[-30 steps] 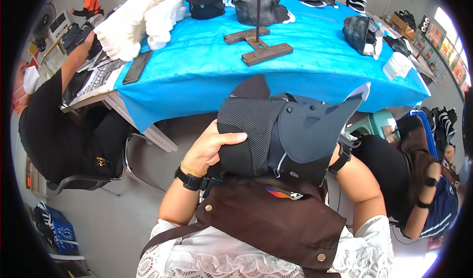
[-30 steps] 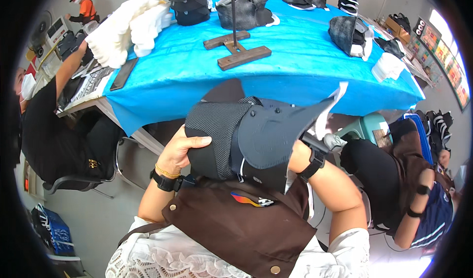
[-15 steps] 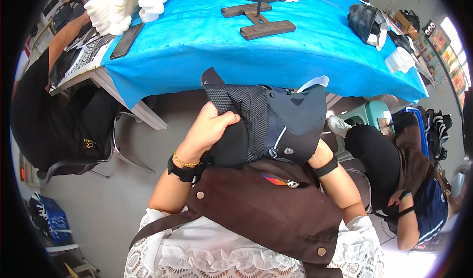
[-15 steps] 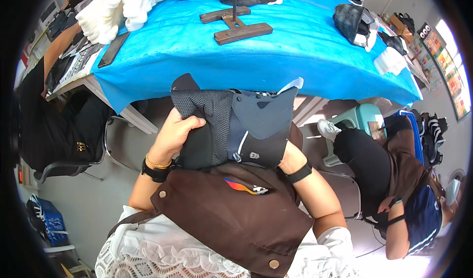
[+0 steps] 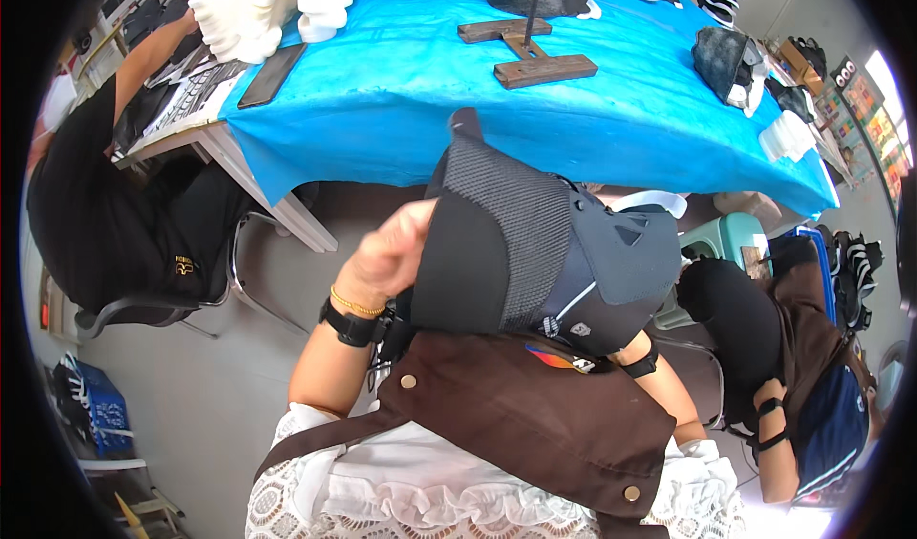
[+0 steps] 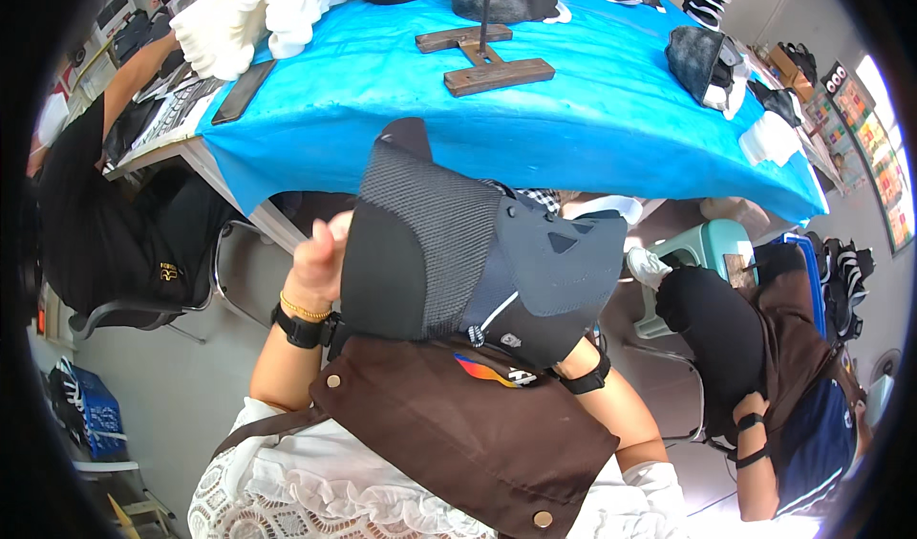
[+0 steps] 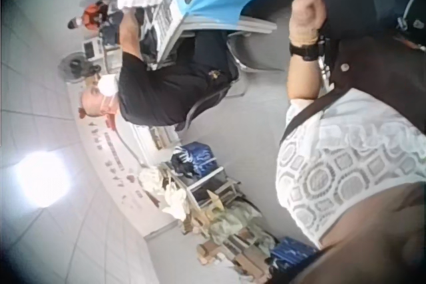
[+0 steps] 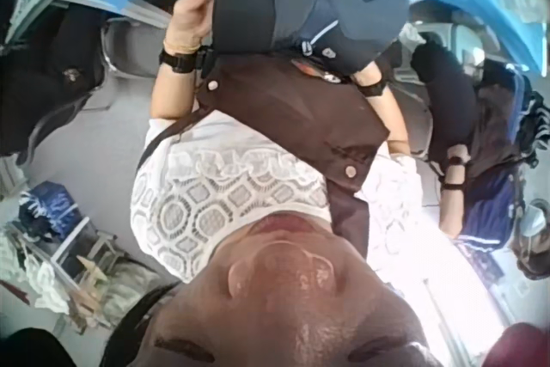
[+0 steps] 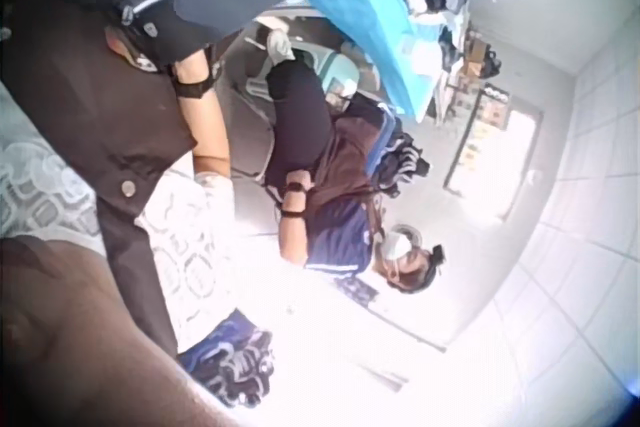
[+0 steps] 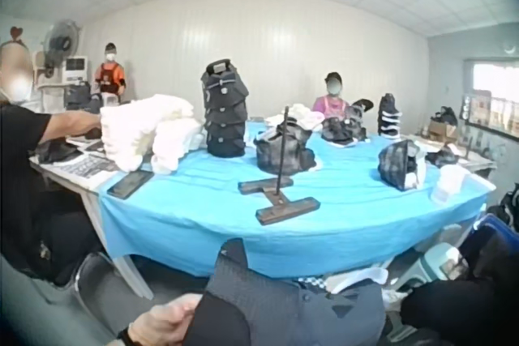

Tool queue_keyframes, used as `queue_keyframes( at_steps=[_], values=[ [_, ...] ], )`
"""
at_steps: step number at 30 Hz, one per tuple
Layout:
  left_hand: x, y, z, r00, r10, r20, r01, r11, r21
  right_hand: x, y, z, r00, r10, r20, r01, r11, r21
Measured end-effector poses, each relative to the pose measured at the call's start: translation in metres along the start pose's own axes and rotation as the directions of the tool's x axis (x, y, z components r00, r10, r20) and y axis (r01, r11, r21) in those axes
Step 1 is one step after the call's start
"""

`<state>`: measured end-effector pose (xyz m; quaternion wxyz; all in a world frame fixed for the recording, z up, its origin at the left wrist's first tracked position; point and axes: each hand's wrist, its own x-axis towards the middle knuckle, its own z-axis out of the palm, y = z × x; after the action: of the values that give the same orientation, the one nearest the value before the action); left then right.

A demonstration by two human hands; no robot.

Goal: Manually fitting shoe upper components and foam inserts together at an industrial workstation.

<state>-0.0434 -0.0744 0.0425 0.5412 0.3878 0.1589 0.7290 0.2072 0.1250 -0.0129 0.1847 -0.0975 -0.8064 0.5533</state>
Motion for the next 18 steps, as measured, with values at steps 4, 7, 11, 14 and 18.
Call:
queue_keyframes(
  at_steps=[4, 7, 11, 14, 18],
  values=[
    [-0.002, 0.009, 0.038, 0.963, -0.205, -0.178, 0.23, 0.963, 0.138, -0.002, -0.002, -0.003, 0.999, 0.002, -0.034, -0.002, 1.0, 0.007],
    [0.013, 0.013, 0.063, 0.888, -0.193, -0.417, 0.416, 0.72, 0.555, -0.001, -0.001, -0.006, 0.997, 0.01, -0.075, -0.008, 1.0, 0.022],
    [0.02, 0.002, 0.052, 0.992, 0.087, -0.095, 0.105, -0.129, 0.986, 0.008, 0.005, -0.008, 0.989, 0.009, -0.144, -0.004, 0.999, 0.033],
    [0.044, -0.026, 0.046, 0.937, 0.336, 0.099, -0.088, -0.048, 0.995, 0.011, 0.004, -0.014, 0.977, 0.003, -0.214, -0.005, 1.0, -0.012],
    [0.046, -0.049, 0.035, 0.817, 0.224, -0.531, 0.281, 0.65, 0.706, 0.031, 0.015, -0.001, 0.979, -0.031, -0.203, 0.027, 0.999, -0.024]
  ],
)
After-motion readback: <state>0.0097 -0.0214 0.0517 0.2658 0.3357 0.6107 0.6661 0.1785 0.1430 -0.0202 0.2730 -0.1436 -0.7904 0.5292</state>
